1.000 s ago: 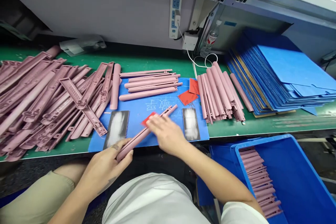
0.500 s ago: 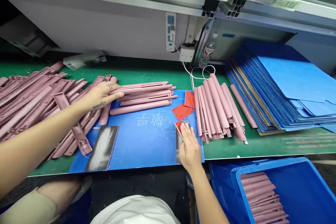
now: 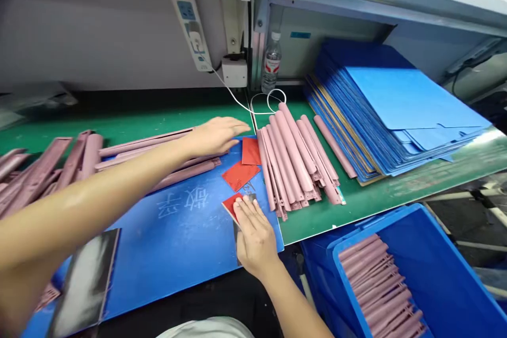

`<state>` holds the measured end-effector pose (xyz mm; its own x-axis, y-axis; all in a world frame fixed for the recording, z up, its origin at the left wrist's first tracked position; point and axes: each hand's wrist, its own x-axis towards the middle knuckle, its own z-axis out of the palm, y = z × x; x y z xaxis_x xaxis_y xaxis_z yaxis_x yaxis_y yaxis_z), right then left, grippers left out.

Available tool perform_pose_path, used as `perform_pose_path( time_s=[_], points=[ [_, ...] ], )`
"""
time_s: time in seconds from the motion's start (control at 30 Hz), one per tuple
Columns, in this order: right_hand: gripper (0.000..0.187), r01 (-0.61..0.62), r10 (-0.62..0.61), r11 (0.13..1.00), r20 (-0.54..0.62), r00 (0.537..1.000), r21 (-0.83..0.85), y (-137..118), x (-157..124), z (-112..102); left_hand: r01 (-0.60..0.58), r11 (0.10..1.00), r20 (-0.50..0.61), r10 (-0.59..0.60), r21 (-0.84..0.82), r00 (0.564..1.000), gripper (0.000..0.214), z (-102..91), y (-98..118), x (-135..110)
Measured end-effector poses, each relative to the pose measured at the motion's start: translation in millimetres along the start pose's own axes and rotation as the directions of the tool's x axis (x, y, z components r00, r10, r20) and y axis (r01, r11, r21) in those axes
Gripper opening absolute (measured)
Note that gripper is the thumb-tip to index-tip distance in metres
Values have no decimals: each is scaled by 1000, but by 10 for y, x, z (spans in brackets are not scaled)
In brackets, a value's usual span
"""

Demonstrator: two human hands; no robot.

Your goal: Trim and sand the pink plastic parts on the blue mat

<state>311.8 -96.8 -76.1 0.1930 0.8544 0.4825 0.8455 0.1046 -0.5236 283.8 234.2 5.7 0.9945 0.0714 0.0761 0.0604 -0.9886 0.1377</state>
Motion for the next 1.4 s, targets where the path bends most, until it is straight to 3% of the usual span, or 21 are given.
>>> perform_pose_path(
  time_s=[0.07, 0.13, 0.23, 0.33, 0.4, 0.47, 0.53, 0.6, 0.67, 0.73, 0.83, 0.9, 1.03, 1.2, 1.33, 1.4],
  points=[
    [91, -20, 20, 1000, -13, 1000, 6, -16, -13, -8, -72, 997, 16, 72, 1, 997, 54, 100, 177, 518],
    [91, -40, 40, 999, -29, 999, 24, -30, -20, -16, -122, 993, 50, 121, 10, 991, 52, 126, 246, 792],
    [91, -56, 58, 997, -45, 997, 61, -15, -19, -28, -172, 985, 99, 168, 30, 981, 41, -49, 173, 689],
    [90, -28, 39, 989, -75, 996, 142, 24, -33, -64, -151, 986, 148, 159, -63, 976, 36, -405, 73, -5],
    [86, -6, 28, 971, -91, 996, 237, 20, -53, -121, -36, 981, 131, 61, -189, 990, 38, -618, 121, -715],
    [80, -24, 52, 946, -77, 996, 324, -26, -64, -203, 110, 967, 65, -97, -228, 993, 39, -723, 318, -1499],
    [76, -48, 67, 938, -43, 997, 342, -101, -41, -278, 245, 939, -35, -260, -241, 965, 39, -692, 648, -2228],
    [75, -22, 28, 962, -19, 999, 271, -181, 34, -294, 363, 893, -135, -407, -267, 903, 37, -548, 1045, -2801],
    [76, 44, -47, 990, 20, 999, 133, -256, 145, -215, 443, 838, -200, -516, -318, 833, 31, -343, 1428, -3183],
    [76, 95, -93, 995, 94, 991, -24, -313, 253, -60, 494, 771, -256, -613, -402, 747, 29, -132, 1742, -3399],
    [73, 133, -89, 972, 217, 972, -194, -352, 357, 180, 526, 659, -306, -734, -538, 606, 31, 124, 2040, -3536],
    [73, 143, -69, 955, 275, 959, -258, -366, 386, 276, 520, 615, -318, -772, -593, 550, 32, 242, 2136, -3574],
    [78, 130, -14, 928, 318, 948, -349, -469, 387, 345, 481, 595, -324, -781, -643, 533, 33, 384, 2189, -3623],
    [76, 203, -66, 927, 396, 916, -315, -545, 464, 396, 484, 572, -315, -799, -663, 513, 33, 455, 2179, -3646],
    [68, 14, 137, 927, 372, 918, -376, -498, 560, 338, 496, 546, -281, -812, -675, 512, 32, 445, 2160, -3642],
    [71, -17, 150, 945, 389, 909, -326, -524, 527, 178, 537, 503, -243, -842, -678, 482, 31, 416, 2153, -3681]
  ],
)
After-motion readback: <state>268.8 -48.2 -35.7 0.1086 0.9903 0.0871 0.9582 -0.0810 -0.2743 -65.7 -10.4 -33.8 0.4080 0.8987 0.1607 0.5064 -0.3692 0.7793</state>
